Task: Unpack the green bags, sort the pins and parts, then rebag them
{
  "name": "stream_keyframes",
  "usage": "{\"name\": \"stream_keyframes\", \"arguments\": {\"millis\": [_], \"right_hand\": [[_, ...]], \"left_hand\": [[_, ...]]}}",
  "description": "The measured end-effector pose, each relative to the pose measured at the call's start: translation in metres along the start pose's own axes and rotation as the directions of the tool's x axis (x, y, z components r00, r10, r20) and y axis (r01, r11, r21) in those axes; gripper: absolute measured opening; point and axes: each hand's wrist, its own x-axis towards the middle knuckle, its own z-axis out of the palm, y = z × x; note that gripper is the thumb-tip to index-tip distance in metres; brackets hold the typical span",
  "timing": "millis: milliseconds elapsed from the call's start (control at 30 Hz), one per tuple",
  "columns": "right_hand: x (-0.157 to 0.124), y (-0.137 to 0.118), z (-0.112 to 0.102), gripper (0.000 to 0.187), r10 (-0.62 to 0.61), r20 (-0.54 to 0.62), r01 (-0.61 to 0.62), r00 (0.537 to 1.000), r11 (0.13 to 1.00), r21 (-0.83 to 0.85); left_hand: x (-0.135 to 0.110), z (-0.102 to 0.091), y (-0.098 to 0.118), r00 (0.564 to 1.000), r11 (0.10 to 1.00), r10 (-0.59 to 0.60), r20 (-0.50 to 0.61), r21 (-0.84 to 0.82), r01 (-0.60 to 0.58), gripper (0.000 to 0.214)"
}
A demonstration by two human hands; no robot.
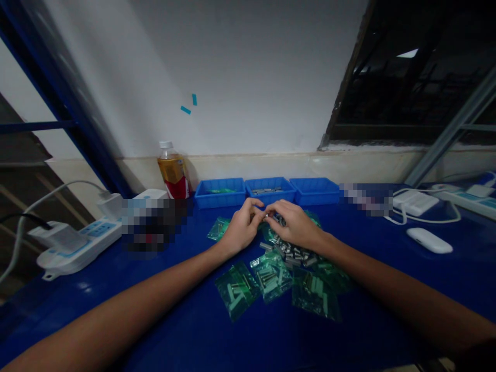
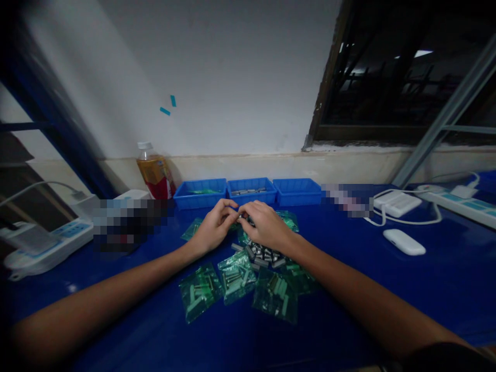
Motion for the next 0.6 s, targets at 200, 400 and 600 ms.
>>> {"name": "stream_keyframes", "arguments": {"millis": [200, 400, 600], "right_hand": [[0.003, 0.033, -0.019, 0.013, 0.086, -0.123, -0.103, 0.989, 0.985, -0.142], [-0.014, 0.111, -0.04, 0.028, 0.393, -0.295, -0.485, 0.871, 0.782, -0.391], [-0.024, 0.123, -0.032, 0.045, 0.5, -0.229, -0.549, 0.835, 0.738, -0.392]], "left_hand": [[0.0, 0.001, 0.002, 1.0, 0.983, -0.018, -0.023, 0.181, 0.022, 0.015], [-0.002, 0.003, 0.002, 0.998, 0.833, -0.029, 0.052, 0.553, -0.005, 0.025], [-0.005, 0.002, 0.003, 0.996, 0.785, -0.02, 0.09, 0.619, -0.04, 0.031]]}}
